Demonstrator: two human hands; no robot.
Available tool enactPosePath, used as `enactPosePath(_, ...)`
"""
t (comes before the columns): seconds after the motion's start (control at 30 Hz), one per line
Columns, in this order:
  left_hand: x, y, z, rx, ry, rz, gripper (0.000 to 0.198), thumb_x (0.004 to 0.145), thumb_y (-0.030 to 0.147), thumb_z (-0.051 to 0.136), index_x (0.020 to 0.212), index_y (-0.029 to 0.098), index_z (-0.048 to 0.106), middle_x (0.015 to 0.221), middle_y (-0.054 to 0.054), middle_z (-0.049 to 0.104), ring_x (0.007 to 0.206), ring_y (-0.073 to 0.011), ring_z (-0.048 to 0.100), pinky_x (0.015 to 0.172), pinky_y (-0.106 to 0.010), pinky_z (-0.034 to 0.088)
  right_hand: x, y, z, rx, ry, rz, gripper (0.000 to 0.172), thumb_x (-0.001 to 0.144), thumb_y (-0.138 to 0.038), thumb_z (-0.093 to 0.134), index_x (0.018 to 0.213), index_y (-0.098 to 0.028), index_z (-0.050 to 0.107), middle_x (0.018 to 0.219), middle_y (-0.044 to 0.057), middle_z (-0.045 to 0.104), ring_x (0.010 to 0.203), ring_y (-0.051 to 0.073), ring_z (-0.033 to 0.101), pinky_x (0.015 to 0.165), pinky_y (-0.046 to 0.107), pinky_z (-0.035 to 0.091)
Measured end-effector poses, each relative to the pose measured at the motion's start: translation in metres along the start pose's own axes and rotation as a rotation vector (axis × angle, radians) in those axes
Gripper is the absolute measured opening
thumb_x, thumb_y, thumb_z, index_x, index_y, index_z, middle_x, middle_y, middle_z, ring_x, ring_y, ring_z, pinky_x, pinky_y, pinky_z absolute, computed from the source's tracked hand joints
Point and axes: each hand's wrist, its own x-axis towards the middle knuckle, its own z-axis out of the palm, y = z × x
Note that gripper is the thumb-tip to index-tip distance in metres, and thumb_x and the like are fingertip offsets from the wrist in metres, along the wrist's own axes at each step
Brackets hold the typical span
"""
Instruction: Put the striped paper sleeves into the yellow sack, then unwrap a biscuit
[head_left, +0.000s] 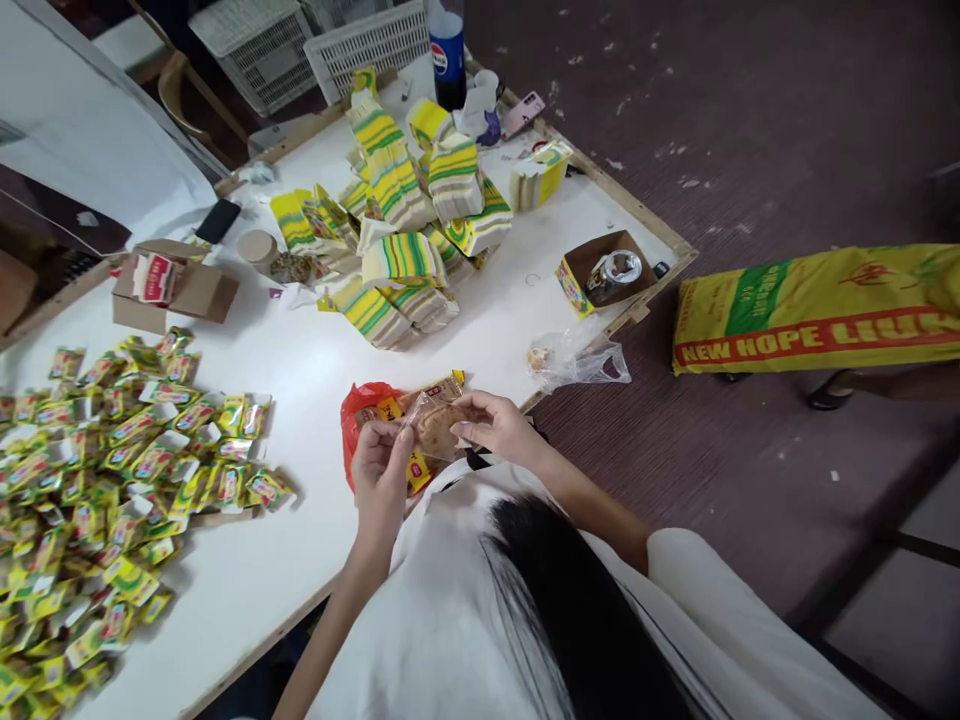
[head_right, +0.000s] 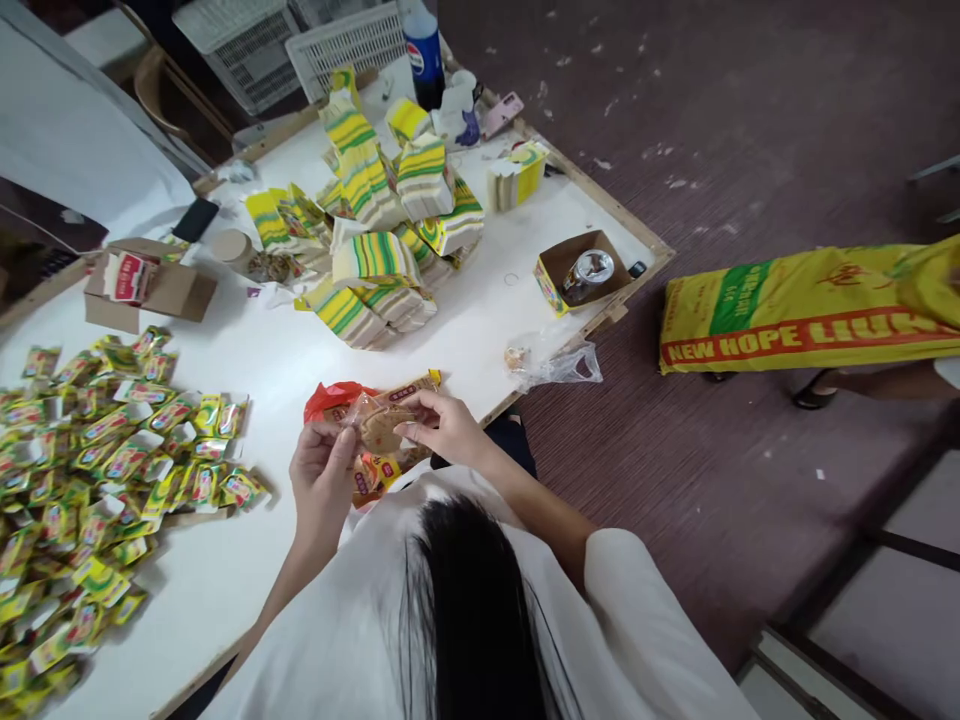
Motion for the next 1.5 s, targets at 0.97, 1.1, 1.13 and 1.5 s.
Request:
enactPosePath(0.97,-0.011,0.017,0.032,-0.091,-0.137,-0.171,0.035,0.072,0.038,0.087,0.099,0.02,0.071,0.091,-0.004,0.074,0.08,-0.0185,0.071,0.072,-0.028,0.059,-0.037,-0.038,-0.004,-0.067,0.288,-0.171,0.023,0.082,-0.033,0.07,0.098,-0.017,0.068,0.09,0.003,0.07,0.082,0.016,0.063,0.076,0.028,0.051)
enactPosePath(1.1,-0.012,0.02,0.045,-0.207,-0.152,-0.227,0.041,0.071,0.041,0.087,0.103,0.023,0.069,0.097,-0.002,0.073,0.086,-0.017,0.07,0.077,-0.026,0.058,-0.044,-0.036,-0.01,0.109,0.329,-0.098,0.023,0.081,-0.036,0.072,0.095,-0.018,0.065,0.089,0.002,0.069,0.08,0.015,0.063,0.075,0.027,0.051)
enactPosePath(1.13,-0.012,0.02,0.049,-0.233,-0.142,-0.233,0.04,0.07,0.042,0.088,0.099,0.023,0.069,0.092,-0.001,0.072,0.082,-0.0157,0.069,0.076,-0.025,0.057,-0.047,-0.035,-0.012,0.168,0.332,-0.079,0.024,0.081,-0.036,0.073,0.095,-0.019,0.065,0.088,0.001,0.068,0.079,0.014,0.063,0.074,0.027,0.052)
enactPosePath(1.5,-0.021,0.017,0.112,-0.148,-0.236,-0.207,0.039,0.071,0.041,0.088,0.101,0.022,0.071,0.095,-0.003,0.075,0.085,-0.0177,0.07,0.08,-0.028,0.058,-0.081,-0.013,-0.058,0.338,0.402,0.021,0.028,0.081,-0.04,0.072,0.098,-0.02,0.063,0.088,0.001,0.067,0.079,0.015,0.064,0.075,0.027,0.053)
